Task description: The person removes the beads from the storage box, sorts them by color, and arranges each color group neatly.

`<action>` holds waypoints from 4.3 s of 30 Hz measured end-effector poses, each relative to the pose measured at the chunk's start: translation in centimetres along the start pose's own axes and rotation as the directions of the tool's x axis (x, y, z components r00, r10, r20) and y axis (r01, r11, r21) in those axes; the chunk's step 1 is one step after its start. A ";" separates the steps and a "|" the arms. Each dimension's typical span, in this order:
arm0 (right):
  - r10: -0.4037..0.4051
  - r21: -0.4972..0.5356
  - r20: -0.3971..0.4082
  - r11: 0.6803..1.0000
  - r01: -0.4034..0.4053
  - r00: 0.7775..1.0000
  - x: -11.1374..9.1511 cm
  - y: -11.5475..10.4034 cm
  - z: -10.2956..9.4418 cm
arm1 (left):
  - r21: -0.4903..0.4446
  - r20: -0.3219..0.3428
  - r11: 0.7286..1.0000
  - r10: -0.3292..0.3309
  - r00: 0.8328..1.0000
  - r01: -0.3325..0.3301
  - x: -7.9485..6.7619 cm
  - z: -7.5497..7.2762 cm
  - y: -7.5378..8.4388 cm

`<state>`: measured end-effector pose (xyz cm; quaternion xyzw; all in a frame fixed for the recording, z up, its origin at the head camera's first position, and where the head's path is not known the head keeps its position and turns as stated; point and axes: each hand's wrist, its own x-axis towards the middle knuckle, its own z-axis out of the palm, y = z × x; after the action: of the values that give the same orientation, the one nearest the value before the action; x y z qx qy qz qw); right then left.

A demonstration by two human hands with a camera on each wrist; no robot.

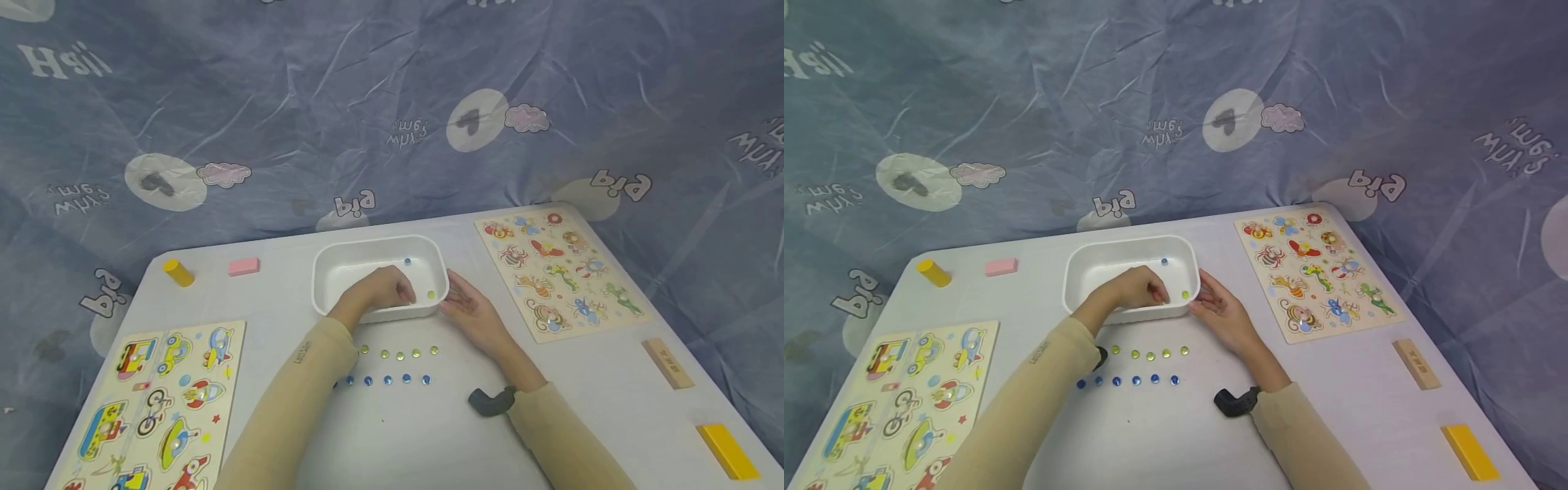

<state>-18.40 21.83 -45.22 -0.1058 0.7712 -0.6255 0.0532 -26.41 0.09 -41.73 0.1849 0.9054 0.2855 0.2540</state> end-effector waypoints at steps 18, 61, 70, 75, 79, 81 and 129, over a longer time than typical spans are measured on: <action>0.007 -0.026 -0.013 1.000 -0.007 1.000 0.3 1.4 -0.1 | -0.015 -0.137 0.997 0.077 0.988 -0.080 -1.9 -1.5 0.4; 0.015 -0.019 0.081 1.000 -0.014 0.997 0.9 1.6 -1.1 | -0.159 -0.331 0.972 0.110 0.937 -0.171 -9.5 4.1 3.0; 0.033 -0.008 0.095 0.999 -0.033 0.995 1.1 1.6 -1.5 | -0.136 -0.297 0.979 0.107 0.949 -0.153 -8.8 6.1 3.1; 0.033 -0.021 0.092 0.999 -0.031 0.995 1.0 1.5 -1.4 | -0.162 -0.292 0.976 0.092 0.952 -0.144 -9.4 6.0 2.8; 0.046 -0.035 0.078 0.998 -0.043 0.996 1.1 1.6 -1.5 | -0.201 -0.285 0.973 0.053 0.957 -0.114 -10.7 5.1 2.4; 0.054 -0.046 0.072 0.998 -0.051 0.996 1.1 1.6 -1.5 | -0.220 -0.293 0.970 0.036 0.956 -0.104 -11.5 4.4 1.9; 0.109 -0.081 0.058 0.991 -0.104 0.992 0.2 -1.3 -0.8 | -0.317 -0.344 0.873 -0.471 0.812 0.371 -19.0 2.5 -10.3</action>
<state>-18.64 22.26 -43.80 -0.0859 0.7976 -0.5875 0.1065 -11.70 -15.83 -43.04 -0.1172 0.9160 0.3591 0.1351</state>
